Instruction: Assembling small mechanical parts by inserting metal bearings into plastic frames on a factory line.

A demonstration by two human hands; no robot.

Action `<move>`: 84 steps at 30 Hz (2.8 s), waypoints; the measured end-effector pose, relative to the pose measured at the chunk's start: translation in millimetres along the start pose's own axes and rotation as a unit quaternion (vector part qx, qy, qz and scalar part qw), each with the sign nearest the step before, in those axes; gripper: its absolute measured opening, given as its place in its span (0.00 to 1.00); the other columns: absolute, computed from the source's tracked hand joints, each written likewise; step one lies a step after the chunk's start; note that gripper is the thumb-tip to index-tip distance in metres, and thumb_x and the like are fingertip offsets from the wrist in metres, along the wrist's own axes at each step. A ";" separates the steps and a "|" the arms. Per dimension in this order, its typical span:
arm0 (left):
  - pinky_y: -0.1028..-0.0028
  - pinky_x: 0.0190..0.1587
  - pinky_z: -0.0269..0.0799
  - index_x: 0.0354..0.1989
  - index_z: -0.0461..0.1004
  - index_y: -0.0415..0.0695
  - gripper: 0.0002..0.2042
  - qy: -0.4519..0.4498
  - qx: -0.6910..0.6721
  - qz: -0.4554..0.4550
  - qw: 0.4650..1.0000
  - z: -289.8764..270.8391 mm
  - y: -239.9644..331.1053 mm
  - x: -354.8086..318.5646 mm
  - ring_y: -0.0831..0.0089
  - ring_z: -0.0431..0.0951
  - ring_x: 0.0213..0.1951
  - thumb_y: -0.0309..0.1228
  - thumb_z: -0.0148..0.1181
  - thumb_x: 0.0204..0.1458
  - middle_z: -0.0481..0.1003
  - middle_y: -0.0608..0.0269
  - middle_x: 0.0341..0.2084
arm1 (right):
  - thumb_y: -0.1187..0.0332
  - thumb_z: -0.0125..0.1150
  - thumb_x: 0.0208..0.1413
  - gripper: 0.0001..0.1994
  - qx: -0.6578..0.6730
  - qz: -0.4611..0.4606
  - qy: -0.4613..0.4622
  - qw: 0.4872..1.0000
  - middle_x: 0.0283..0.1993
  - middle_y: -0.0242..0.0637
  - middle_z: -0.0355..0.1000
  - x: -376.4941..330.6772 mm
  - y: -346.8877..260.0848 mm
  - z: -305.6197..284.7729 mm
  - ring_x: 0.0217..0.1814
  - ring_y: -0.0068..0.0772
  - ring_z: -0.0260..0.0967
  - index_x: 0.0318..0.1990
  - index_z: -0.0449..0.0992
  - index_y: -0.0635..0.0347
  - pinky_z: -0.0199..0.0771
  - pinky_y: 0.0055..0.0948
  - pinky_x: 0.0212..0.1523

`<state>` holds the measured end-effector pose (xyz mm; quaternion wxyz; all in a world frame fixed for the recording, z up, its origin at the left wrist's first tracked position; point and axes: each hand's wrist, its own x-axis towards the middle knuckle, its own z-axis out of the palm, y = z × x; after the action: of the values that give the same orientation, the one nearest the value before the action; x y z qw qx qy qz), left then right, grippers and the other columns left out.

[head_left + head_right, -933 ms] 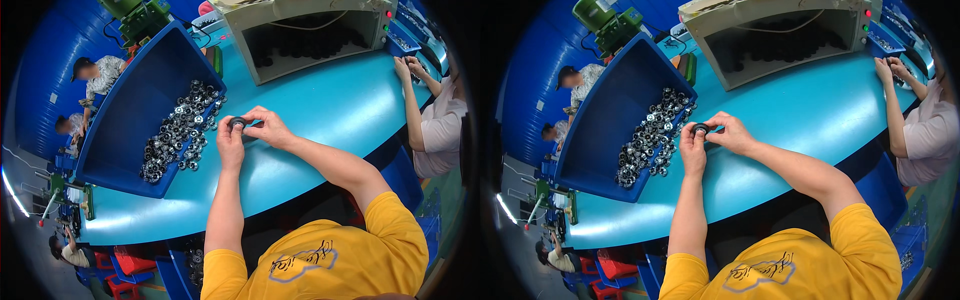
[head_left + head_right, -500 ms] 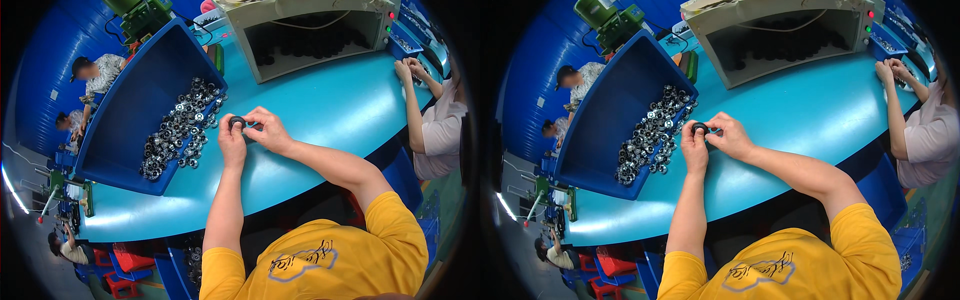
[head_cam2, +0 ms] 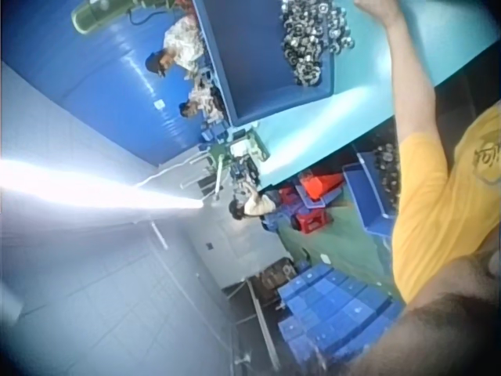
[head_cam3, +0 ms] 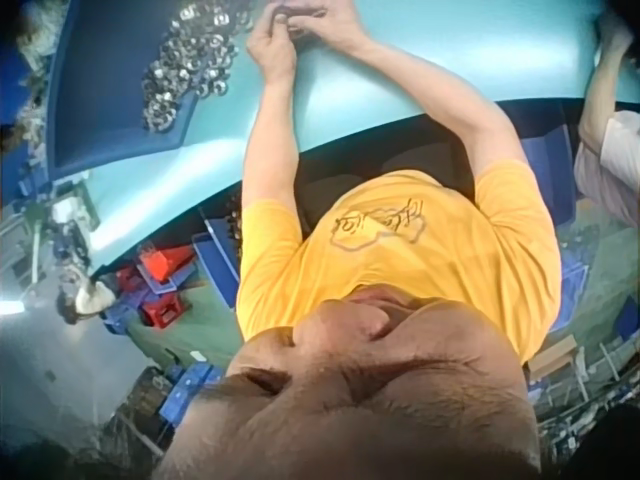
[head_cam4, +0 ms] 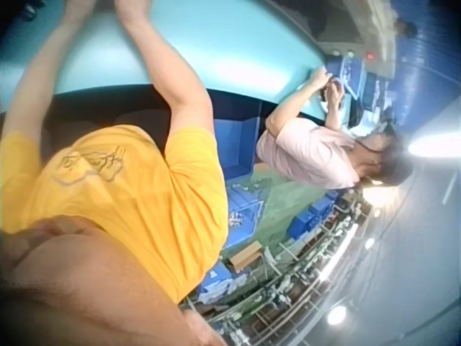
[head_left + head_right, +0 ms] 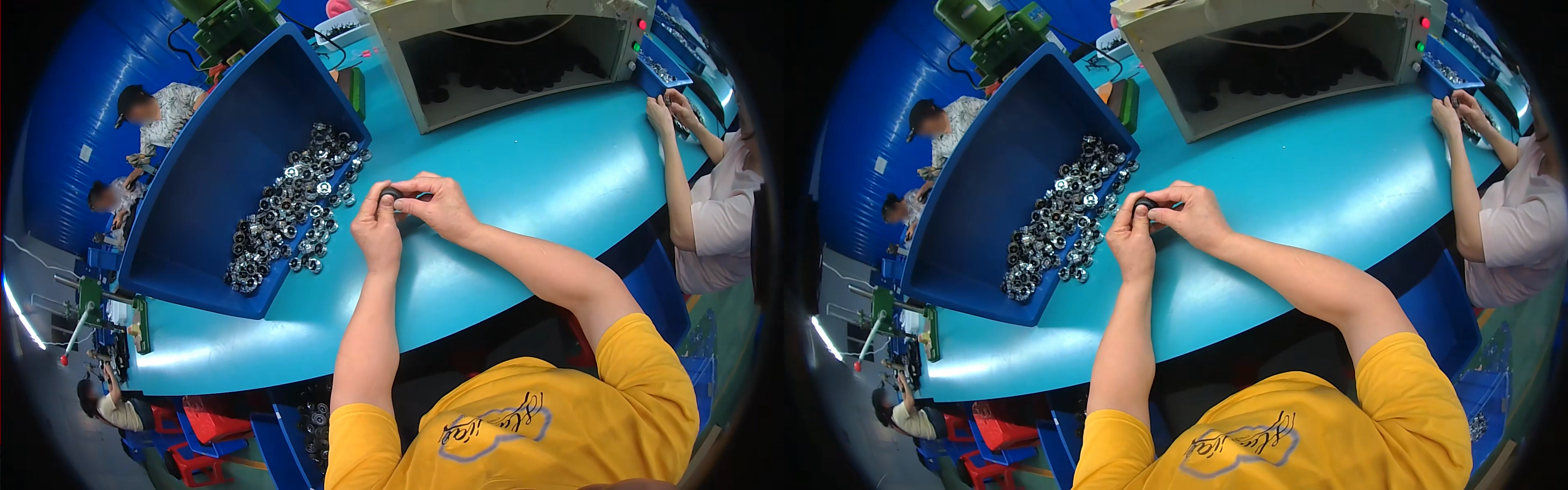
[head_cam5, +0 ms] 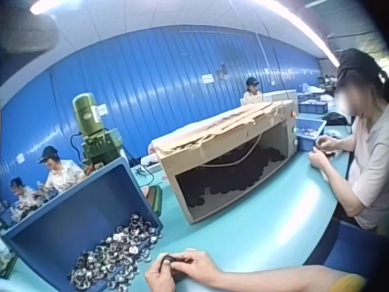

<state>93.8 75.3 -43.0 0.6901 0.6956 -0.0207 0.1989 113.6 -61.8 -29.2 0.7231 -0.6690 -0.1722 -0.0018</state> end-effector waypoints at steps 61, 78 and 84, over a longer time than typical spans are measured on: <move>0.82 0.23 0.70 0.61 0.69 0.40 0.24 -0.140 -0.046 -0.074 0.986 -11.7 -1.4 1.4 0.82 0.77 0.31 0.21 0.65 0.54 0.79 0.65 0.38 | 0.62 0.66 0.62 0.14 0.234 0.199 -0.140 0.941 0.44 0.37 0.78 25.1 28.1 -34.5 0.44 0.26 0.78 0.48 0.77 0.63 0.82 0.29 0.46; 0.71 0.41 0.83 0.56 0.69 0.36 0.13 -0.117 -0.082 -0.092 0.985 -11.9 -12.1 4.1 0.73 0.81 0.39 0.24 0.55 0.64 0.78 0.58 0.40 | 0.65 0.65 0.63 0.12 0.050 0.074 -0.092 0.992 0.39 0.33 0.78 19.8 18.9 -23.2 0.37 0.20 0.73 0.46 0.80 0.65 0.78 0.23 0.39; 0.75 0.28 0.82 0.49 0.74 0.35 0.10 -0.072 -0.018 -0.153 0.985 -6.5 -9.9 1.3 0.79 0.77 0.25 0.26 0.56 0.64 0.78 0.62 0.29 | 0.67 0.63 0.63 0.09 -0.101 0.049 -0.040 0.993 0.37 0.32 0.76 15.3 7.4 -18.7 0.35 0.20 0.71 0.42 0.82 0.65 0.77 0.24 0.36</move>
<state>96.4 82.3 -52.2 0.7215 0.6905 0.0330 0.0396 134.3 -75.7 -33.3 0.6433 -0.7459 -0.1672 0.0430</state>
